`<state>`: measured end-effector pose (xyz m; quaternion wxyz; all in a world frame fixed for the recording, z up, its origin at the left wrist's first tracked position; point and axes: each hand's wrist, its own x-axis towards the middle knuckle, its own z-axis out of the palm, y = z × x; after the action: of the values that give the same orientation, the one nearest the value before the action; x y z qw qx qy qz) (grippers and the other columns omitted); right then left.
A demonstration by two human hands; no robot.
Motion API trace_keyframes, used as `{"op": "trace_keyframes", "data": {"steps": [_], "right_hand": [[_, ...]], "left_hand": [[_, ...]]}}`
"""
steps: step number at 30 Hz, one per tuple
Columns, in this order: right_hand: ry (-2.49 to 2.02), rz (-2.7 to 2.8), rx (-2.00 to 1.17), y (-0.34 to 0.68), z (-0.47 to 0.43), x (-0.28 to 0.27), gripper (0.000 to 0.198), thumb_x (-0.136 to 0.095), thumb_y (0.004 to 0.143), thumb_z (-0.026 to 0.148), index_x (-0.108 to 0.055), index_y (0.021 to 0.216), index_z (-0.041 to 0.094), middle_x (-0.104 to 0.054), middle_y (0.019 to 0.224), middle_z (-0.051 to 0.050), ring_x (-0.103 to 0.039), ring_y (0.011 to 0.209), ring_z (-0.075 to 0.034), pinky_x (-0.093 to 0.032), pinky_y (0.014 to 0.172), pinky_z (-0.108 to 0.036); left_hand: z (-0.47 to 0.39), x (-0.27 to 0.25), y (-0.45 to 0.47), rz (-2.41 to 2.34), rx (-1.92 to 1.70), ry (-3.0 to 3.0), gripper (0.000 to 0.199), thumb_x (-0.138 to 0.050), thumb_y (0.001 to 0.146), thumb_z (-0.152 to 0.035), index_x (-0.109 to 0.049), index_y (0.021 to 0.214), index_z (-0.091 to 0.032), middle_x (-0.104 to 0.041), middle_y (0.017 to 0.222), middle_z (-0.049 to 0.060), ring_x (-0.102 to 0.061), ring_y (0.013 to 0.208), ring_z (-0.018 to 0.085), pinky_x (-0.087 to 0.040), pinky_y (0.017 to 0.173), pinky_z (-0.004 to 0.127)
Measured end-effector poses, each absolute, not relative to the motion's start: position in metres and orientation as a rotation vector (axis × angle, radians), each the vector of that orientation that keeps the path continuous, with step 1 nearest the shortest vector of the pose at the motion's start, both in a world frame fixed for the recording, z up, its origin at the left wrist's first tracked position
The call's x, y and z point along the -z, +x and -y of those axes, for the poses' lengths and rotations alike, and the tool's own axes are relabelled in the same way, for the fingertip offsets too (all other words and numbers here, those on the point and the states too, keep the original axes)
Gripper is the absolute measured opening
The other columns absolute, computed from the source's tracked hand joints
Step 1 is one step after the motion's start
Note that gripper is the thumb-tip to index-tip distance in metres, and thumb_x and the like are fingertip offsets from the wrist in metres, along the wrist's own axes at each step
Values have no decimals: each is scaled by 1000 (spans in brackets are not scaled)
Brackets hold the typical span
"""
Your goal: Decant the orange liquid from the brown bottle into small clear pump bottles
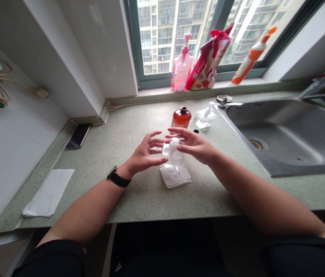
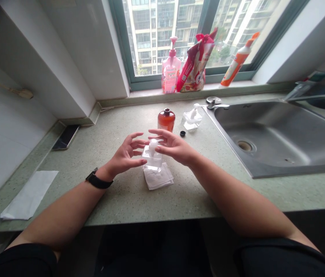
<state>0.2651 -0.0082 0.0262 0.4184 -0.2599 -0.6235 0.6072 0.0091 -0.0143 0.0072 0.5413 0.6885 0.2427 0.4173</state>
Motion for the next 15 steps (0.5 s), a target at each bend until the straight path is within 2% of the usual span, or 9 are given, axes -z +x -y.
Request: {"op": "trace_keyframes", "data": {"steps": [5, 10, 13, 15], "right_hand": [[-745, 1540, -1338, 258, 12, -25, 57, -93, 82, 38, -70, 134, 29, -78, 123, -7, -74, 119, -25, -63, 102, -43], [-866, 1605, -1032, 249, 19, -18, 48, -93, 81, 44, -72, 123, 30, -74, 120, -5, -70, 114, -24, -55, 111, -48], [-904, 1648, -949, 247, 20, -14, 49, -91, 83, 48, -70, 124, 31, -73, 118, -5, -69, 114, -26, -54, 112, -51], [-899, 1668, -944, 248, 19, -13, 57, -92, 81, 48, -68, 130, 32, -72, 119, -6, -68, 117, -28, -53, 115, -53]], "left_hand": [[16, -5, 12, -661, -1082, 1738, 92, -95, 82, -30, -41, 156, -32, -69, 141, 13, -69, 134, 31, -64, 106, 50], [20, -5, 13, -748, -1145, 1899, 100, -97, 79, -33, -39, 160, -31, -69, 141, 14, -70, 129, 30, -64, 106, 53], [20, -4, 13, -748, -1161, 1962, 101, -97, 79, -34, -38, 161, -32, -70, 140, 14, -71, 127, 29, -65, 105, 52], [20, -4, 13, -745, -1168, 1991, 101, -96, 80, -34, -37, 162, -32, -70, 140, 14, -71, 127, 29, -66, 104, 52]]}}
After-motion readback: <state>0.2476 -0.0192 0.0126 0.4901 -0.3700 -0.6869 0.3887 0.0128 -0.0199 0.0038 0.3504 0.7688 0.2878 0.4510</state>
